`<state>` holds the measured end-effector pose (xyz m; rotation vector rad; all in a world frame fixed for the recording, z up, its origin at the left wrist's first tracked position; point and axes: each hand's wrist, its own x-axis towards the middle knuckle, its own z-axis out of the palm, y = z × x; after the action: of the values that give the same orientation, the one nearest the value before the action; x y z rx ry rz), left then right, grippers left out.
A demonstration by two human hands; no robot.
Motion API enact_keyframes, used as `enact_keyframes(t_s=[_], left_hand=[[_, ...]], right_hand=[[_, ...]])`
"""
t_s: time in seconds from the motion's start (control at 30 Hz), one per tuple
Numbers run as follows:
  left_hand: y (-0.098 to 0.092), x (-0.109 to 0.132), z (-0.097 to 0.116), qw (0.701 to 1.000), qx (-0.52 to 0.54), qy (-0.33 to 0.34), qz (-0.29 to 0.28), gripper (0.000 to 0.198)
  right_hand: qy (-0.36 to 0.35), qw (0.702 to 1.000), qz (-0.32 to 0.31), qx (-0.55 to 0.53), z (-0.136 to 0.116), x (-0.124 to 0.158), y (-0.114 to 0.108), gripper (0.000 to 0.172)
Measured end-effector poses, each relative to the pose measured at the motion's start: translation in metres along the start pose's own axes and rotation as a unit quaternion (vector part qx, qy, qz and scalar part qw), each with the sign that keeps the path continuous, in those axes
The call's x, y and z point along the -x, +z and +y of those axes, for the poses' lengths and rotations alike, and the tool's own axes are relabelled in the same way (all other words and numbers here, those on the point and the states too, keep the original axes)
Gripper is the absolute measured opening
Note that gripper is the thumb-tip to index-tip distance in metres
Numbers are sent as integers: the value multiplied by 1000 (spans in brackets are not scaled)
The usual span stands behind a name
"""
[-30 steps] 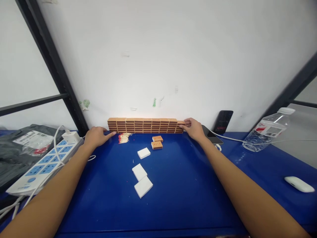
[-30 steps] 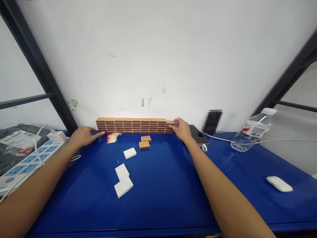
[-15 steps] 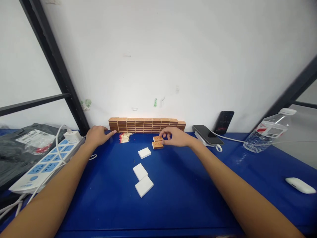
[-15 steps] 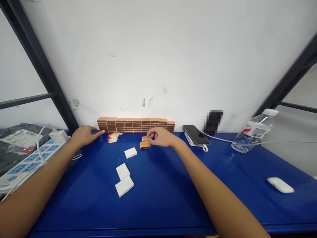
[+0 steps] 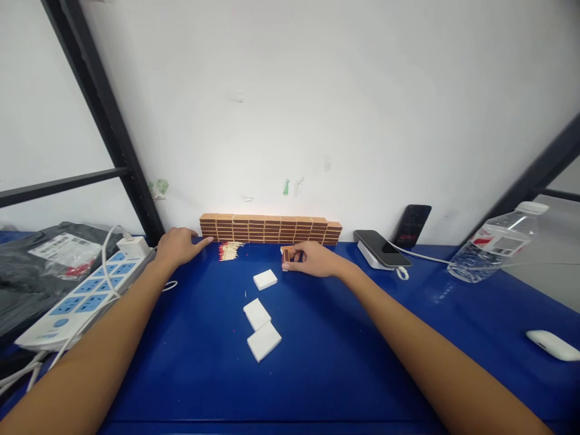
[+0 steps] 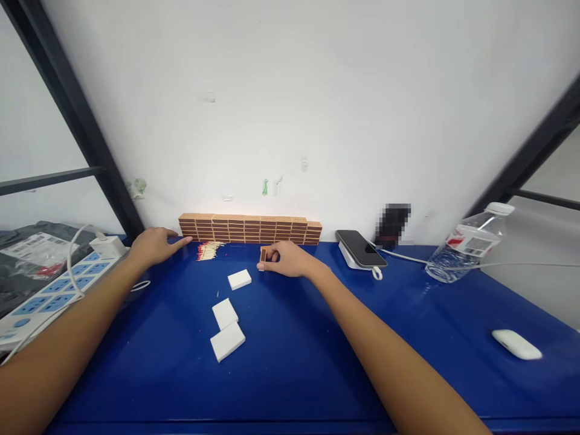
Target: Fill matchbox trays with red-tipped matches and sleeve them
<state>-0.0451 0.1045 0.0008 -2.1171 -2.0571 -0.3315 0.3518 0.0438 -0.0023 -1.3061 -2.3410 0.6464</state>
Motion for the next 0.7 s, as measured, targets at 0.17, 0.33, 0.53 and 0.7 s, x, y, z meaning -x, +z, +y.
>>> enact_keyframes(t_s=[0.17,0.33,0.53,0.7], left_hand=[[-1,0,0,1000,-4,-3,1,83],[-3,1,2,1000,-4,-3,0,83],[-2,2,2,1000,-2,2,9,82],[-2,0,0,1000,-4,4,9,81]], right_hand=[[4,999,44,18,-9,-3,6,18],[-9,990,119,73,3,-2,1,12],[-10,980,103,170,26,-6,11,34],[14,986,104,128,36,-9,11,23]])
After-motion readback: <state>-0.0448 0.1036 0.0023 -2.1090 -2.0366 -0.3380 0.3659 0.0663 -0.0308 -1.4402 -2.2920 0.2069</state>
